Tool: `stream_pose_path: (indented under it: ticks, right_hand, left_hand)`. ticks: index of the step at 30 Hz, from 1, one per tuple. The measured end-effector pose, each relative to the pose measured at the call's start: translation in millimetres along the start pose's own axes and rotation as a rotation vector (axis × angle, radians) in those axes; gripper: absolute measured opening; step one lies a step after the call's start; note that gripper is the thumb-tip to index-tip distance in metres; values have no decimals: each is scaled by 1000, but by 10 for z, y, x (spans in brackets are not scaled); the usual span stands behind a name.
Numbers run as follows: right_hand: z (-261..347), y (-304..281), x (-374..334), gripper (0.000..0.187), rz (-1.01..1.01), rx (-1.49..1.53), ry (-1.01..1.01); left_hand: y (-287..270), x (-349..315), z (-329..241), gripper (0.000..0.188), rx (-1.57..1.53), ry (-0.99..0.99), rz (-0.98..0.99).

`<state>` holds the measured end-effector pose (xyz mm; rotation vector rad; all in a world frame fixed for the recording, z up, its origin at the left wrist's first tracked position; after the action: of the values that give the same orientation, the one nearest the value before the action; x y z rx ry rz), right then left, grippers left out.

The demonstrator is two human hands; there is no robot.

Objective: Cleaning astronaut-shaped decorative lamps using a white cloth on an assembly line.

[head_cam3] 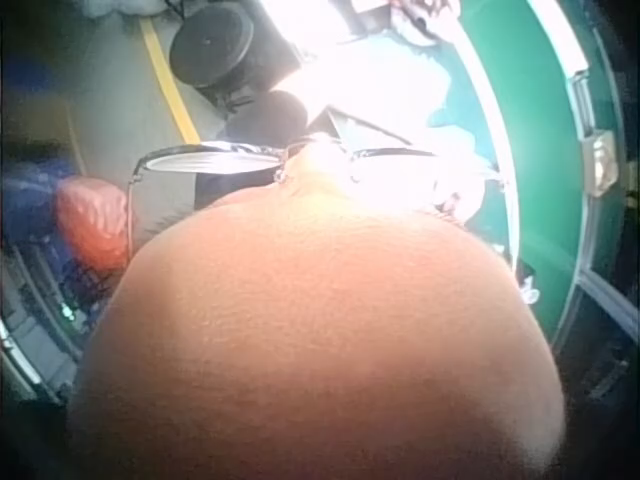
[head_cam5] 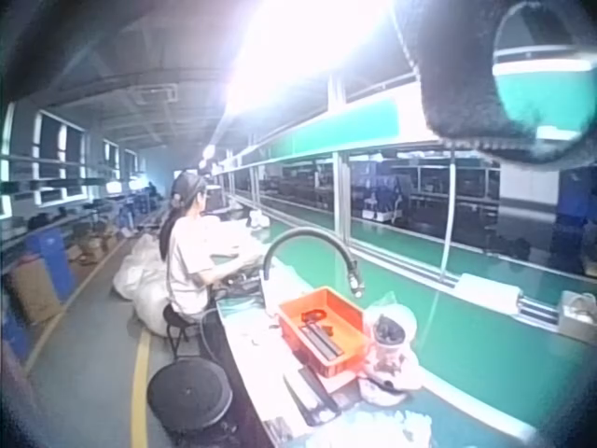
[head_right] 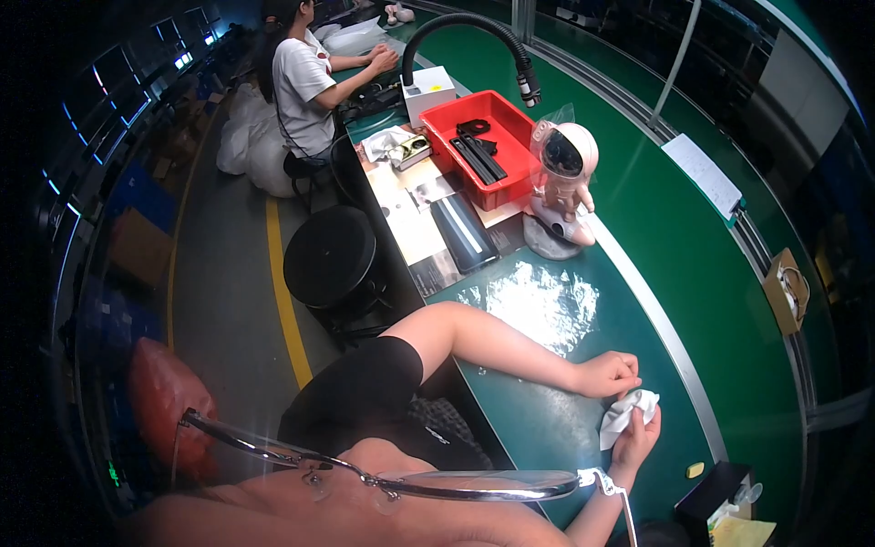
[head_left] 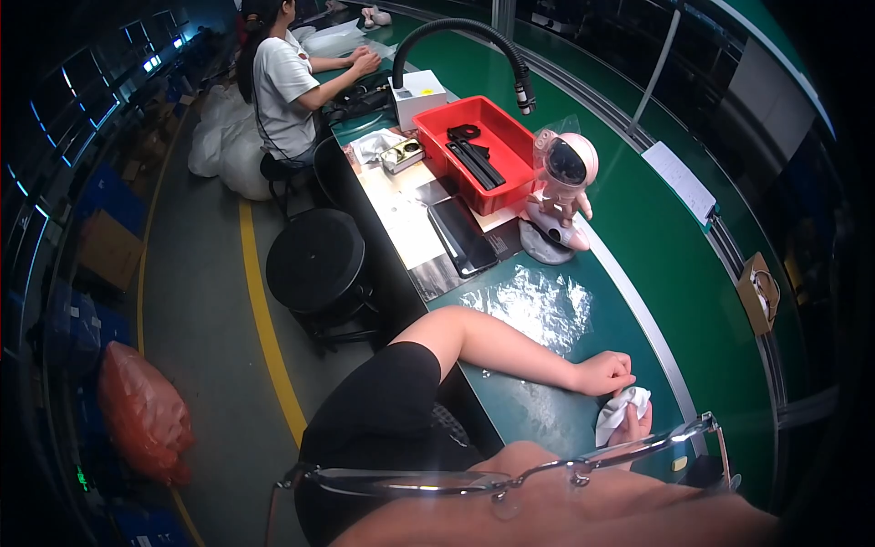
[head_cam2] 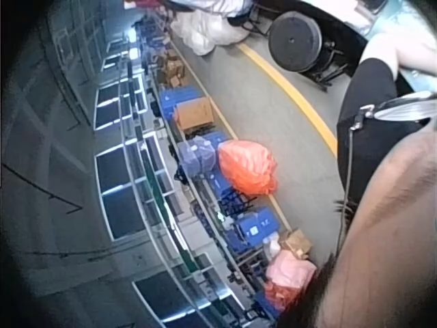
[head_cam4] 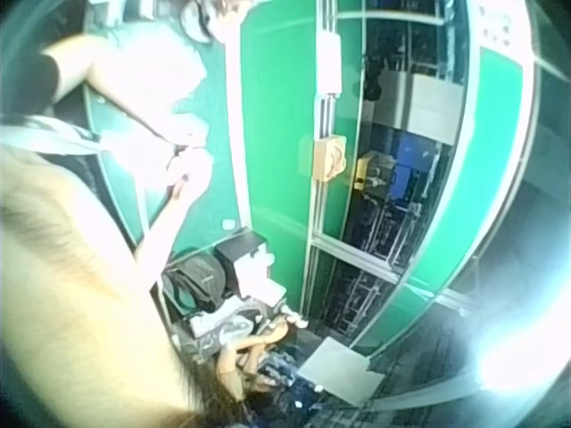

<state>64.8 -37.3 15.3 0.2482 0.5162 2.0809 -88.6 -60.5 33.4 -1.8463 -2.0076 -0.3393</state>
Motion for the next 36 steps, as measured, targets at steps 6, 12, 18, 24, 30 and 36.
stream_pose_path:
  ticks: [6,12,18,24,30,36]
  right_hand:
    - [-5,-33,10,25,5,-3,-5]
    - [9,-9,13,26,20,-5,1]
    - [-6,-9,10,28,10,0,13]
    - [11,-17,-3,28,-1,-17,13]
    - [25,-6,-4,28,6,-26,16]
    - [15,-9,8,28,-15,-28,26]
  left_hand:
    - [5,3,-8,35,2,-14,5]
    - [3,7,14,36,11,-16,7]
    - [6,3,53,36,-11,-9,2]
    - [16,-1,24,36,-27,25,-28]
    - [18,12,44,37,-35,-10,-26]
    - [22,12,57,36,-16,-45,10]
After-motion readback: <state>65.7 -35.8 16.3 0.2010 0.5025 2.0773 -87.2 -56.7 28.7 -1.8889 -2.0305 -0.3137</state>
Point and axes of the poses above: each hand's wrist, its own x-axis towards the middle knuckle, its own y-axis out of the palm, z = x × y, the point moved 5 cm from there along x, towards the middle knuckle, and after that the axes turned 2 degrees about y, right-handed, at the moved point
